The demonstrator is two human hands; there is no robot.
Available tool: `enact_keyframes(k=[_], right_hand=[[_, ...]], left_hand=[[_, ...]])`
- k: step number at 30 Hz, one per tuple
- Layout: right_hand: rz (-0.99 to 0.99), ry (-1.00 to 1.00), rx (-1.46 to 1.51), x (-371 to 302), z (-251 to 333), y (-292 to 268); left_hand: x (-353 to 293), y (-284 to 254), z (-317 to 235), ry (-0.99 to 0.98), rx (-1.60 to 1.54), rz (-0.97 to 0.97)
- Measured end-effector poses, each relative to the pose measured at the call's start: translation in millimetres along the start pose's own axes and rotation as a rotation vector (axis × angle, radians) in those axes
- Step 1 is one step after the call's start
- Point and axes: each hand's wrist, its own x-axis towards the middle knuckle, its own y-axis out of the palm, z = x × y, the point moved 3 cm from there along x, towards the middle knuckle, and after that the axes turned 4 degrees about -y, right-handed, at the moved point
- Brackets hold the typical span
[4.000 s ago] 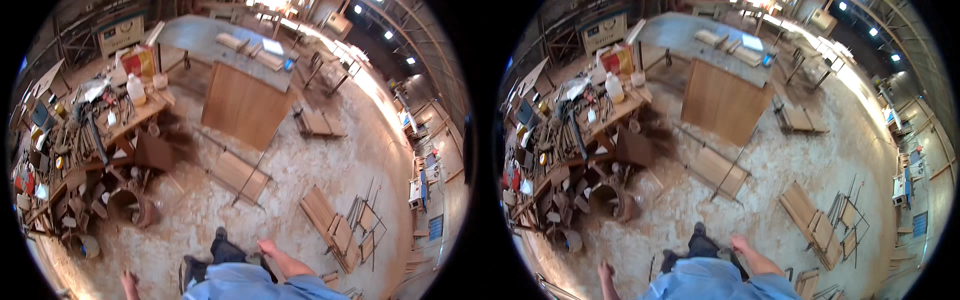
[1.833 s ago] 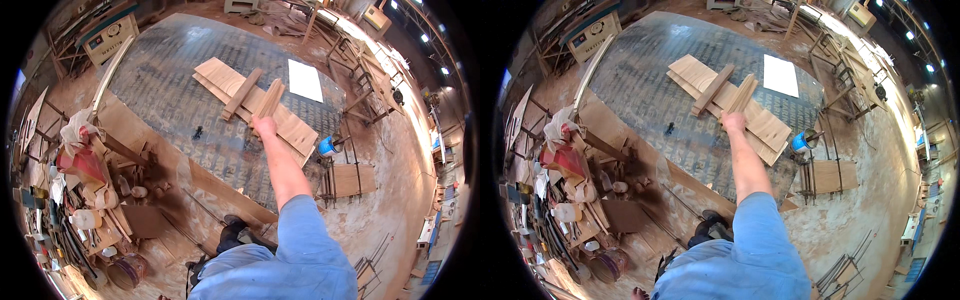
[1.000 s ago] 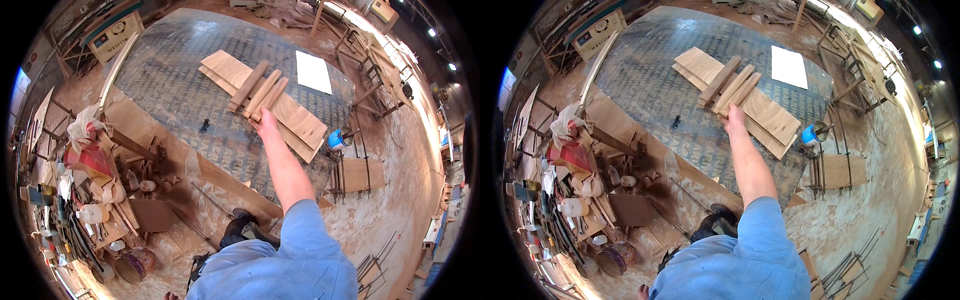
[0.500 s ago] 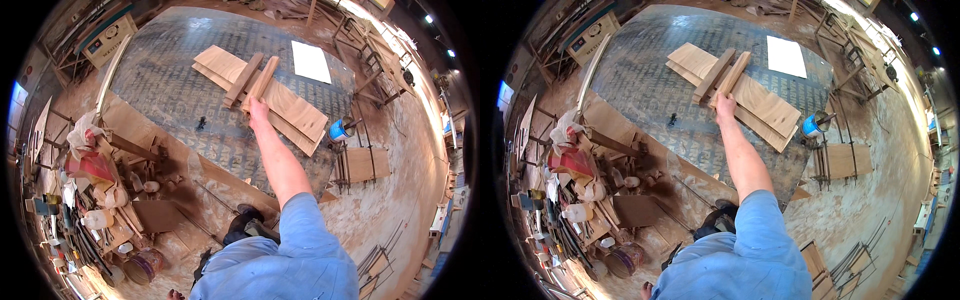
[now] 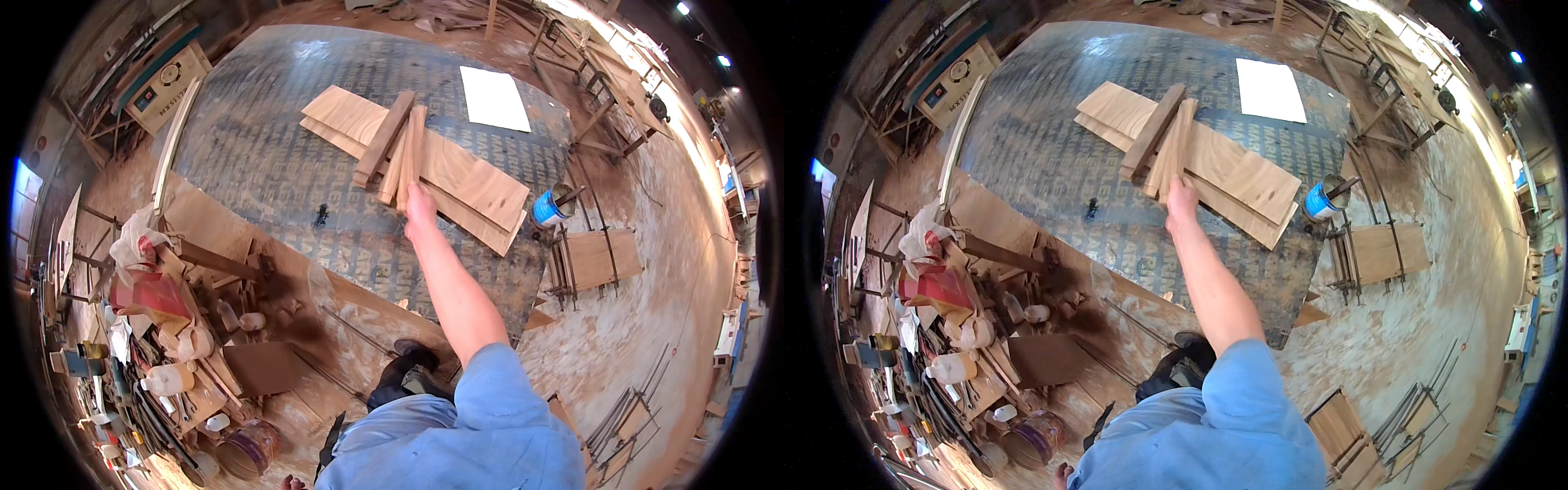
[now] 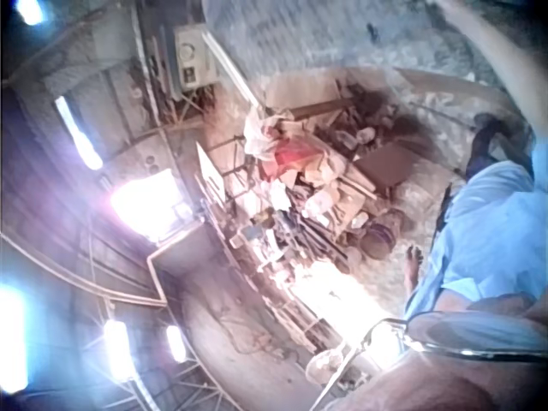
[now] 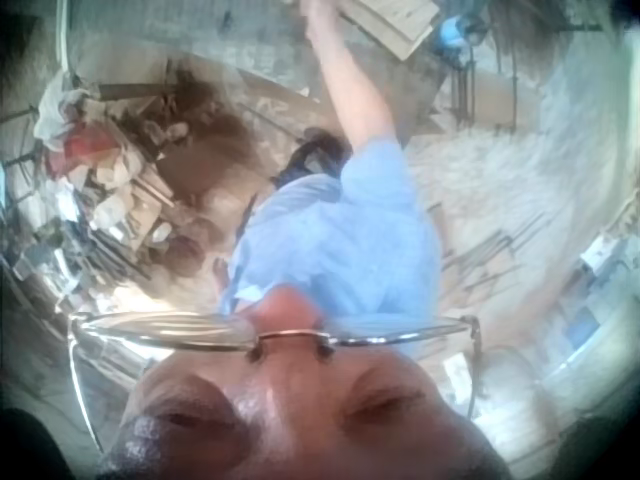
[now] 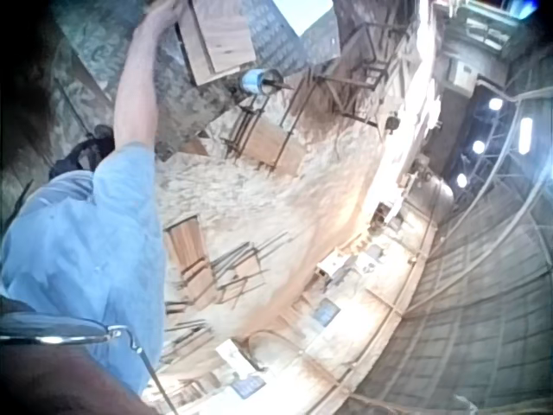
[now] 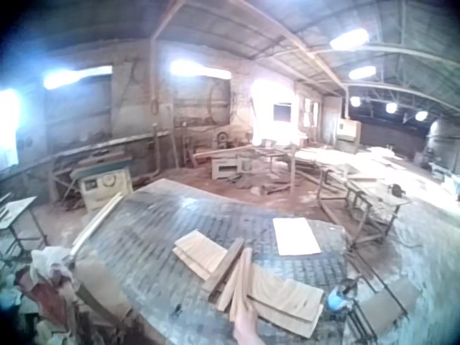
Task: The person applies glue to a wooden strip and attaches it to a wooden board using a hammer. They then walk through the workshop to retrieve two long metal rods from a pile of scrap wood.
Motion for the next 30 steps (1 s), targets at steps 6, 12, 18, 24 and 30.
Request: enact_keyframes(k=[6,12,18,24,30], right_hand=[[0.466,-0.175,-0.392,-163.0,-6.5,-4.8],[1.173,-0.006,-0.342,-336.7,-20.8,21.7],[0.925,-0.249,-0.536,-211.2,6.5,14.2],[0.146,-0.176,-0.512,4.6,-8.3,-14.3],[0.276,0.275,-0.064,12.7,-14.3,28.9]], left_hand=[[-36.1,47.2,-262.8,0.442,0.071,0.161],[-93.6,133.6,-463.4,0.658,-0.361,0.152],[-82.3,101.2,-424.3,0.531,-0.076,-0.068],[-76.4,75.1,-327.9,0.414,0.015,-0.080],[-81.7,59.7,-277.1,0.409,0.202,-0.208]])
